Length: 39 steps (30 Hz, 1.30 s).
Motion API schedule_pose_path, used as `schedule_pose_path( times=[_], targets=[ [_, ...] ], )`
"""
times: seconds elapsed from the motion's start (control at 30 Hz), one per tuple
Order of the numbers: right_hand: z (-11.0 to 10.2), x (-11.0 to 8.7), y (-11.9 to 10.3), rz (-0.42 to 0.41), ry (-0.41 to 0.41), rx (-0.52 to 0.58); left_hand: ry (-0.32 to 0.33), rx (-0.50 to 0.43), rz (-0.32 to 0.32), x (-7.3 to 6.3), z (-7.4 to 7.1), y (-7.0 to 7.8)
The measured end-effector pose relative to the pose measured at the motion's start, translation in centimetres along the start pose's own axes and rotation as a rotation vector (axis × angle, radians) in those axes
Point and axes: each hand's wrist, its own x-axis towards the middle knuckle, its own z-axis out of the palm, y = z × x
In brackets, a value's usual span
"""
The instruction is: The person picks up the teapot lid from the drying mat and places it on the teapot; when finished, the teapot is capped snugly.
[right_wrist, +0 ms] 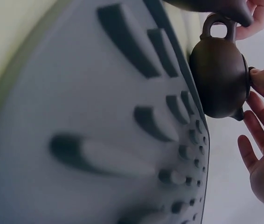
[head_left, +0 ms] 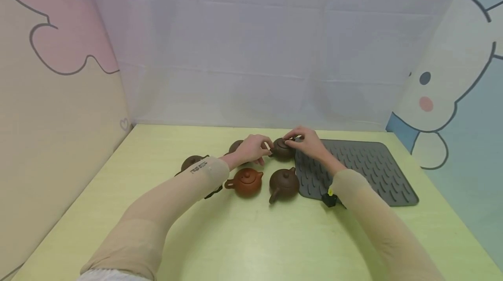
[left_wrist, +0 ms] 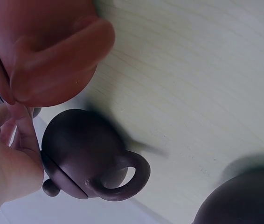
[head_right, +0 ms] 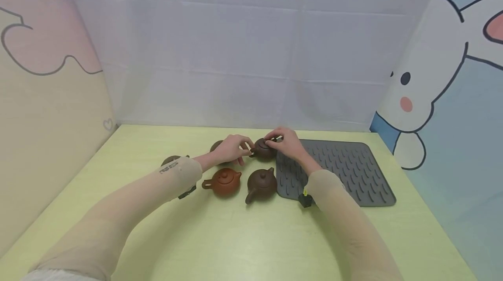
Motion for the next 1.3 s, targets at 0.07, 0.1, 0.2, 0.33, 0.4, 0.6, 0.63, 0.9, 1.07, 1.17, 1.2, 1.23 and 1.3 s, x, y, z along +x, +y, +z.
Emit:
schedule_pose_path(
  times=[0.07,0.1,0.2,0.33,0.4,0.6,0.63,0.9,1.07,1.17,1.2,1.23,1.3],
  targets=[
    [-0.1,0.0,0.0,-0.007,-0.006,-0.026,0.001,-0.003,0.004,0.0,0.0,0.0],
    [-0.1,0.0,0.0,-0.016,-0.010,-0.041,0.003,-0.004,0.006,0.0,0.0,0.0],
    [-0.1,0.1,0.0,-0.049,-0.020,-0.077,0.006,-0.006,0.001,0.0,0.0,-0.1],
    [0.0,0.3,0.1,-0.071,-0.022,-0.101,0.006,-0.001,-0.007,-0.1,0.1,-0.1],
    [0.2,0.3,0.1,-0.064,-0.017,-0.105,0.004,0.000,-0.007,-0.1,0.0,-0.1],
    [0.4,0.1,-0.1,-0.042,0.000,-0.101,0.000,-0.009,0.002,-0.2,0.0,-0.1],
    [0.4,0.1,-0.1,-0.041,0.002,-0.101,0.000,-0.009,0.003,-0.2,0.0,-0.1],
    [0.6,0.2,-0.1,-0.052,0.011,-0.123,0.015,-0.006,0.005,-0.2,0.0,-0.2],
    [0.7,0.3,0.0,-0.052,0.015,-0.148,0.015,-0.004,0.001,-0.4,0.1,0.0],
    [0.8,0.2,0.1,-0.047,0.018,-0.160,0.009,0.001,-0.006,-0.5,0.2,0.0],
    [0.9,0.1,0.2,-0.047,0.019,-0.165,0.008,0.003,-0.008,-0.6,0.2,0.1],
    [0.9,0.1,0.2,-0.049,0.020,-0.165,0.008,0.008,-0.011,-0.6,0.2,0.1],
    [0.9,0.0,0.1,-0.052,0.019,-0.172,0.009,0.008,-0.015,-0.7,0.2,0.1]
  ],
)
